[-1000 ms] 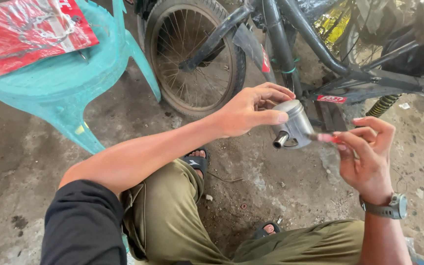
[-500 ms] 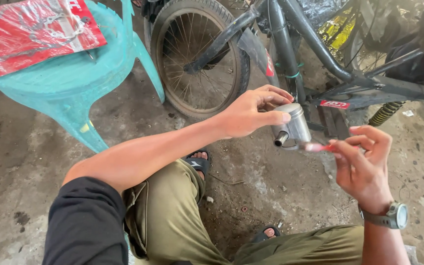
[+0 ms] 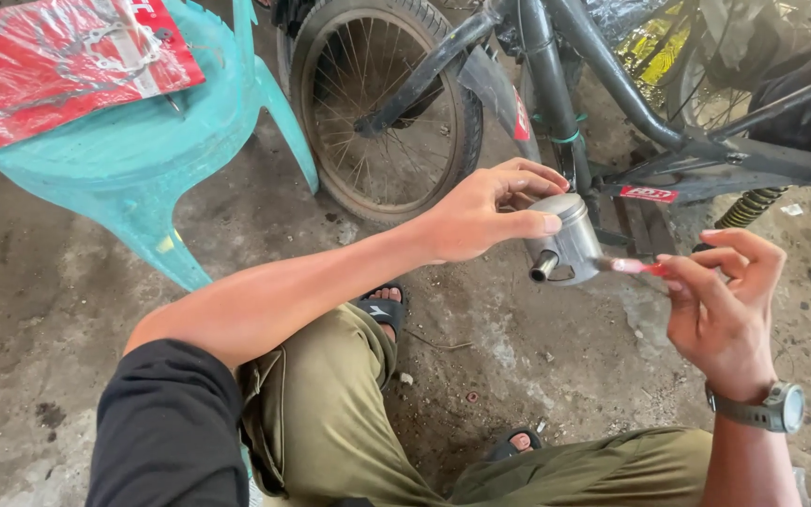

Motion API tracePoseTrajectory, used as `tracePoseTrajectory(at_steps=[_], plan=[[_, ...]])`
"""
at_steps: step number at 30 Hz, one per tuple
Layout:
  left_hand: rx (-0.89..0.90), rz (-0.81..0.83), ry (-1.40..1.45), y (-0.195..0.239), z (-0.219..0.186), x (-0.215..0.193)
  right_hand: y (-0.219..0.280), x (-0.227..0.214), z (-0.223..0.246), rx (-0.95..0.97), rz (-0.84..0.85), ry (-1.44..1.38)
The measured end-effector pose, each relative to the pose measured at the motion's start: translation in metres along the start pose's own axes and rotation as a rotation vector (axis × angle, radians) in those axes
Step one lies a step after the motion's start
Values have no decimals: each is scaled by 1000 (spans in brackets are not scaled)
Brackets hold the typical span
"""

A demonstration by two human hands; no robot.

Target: Applying a lubricant or sealant to a motorcycle piston using a small brush during engine maintenance.

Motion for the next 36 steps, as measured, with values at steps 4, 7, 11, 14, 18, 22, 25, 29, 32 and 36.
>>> tracePoseTrajectory(at_steps=[4,7,11,14,18,22,25,29,32,36], plan=[[32,-11,-9,-1,1,-2,0,6,5,-11,12,2],[61,-3,-19,-1,1,1,2,8,6,-32,21,-30],[58,-7,2,0,0,-1,0,4,-1,-3,-1,-36],[51,-15,12,-2,2,-3,-1,11,8,-19,12,-54],[120,-4,44,-3,4,0,-2,12,9,-16,19,-75],[107,-6,27,-2,4,-2,-1,5,1,31,-6,-66],[122,-2,49,-4,6,0,0,6,5,8,-15,-64],[135,-4,34,-5,6,0,1,8,4,-3,8,-68],[116,-5,25,-3,5,0,2,6,0,18,-6,-63],[79,-32,-19,-4,6,-2,2,14,11,-42,32,-15]])
Point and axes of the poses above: each hand's wrist, its own y-axis away from the middle knuckle, its own x-axis out of the palm, z = x × y, the point moved 10 cm from there along -y, towards the middle knuckle, and after that the axes turned 15 degrees about -y, right-handed, at the moved point
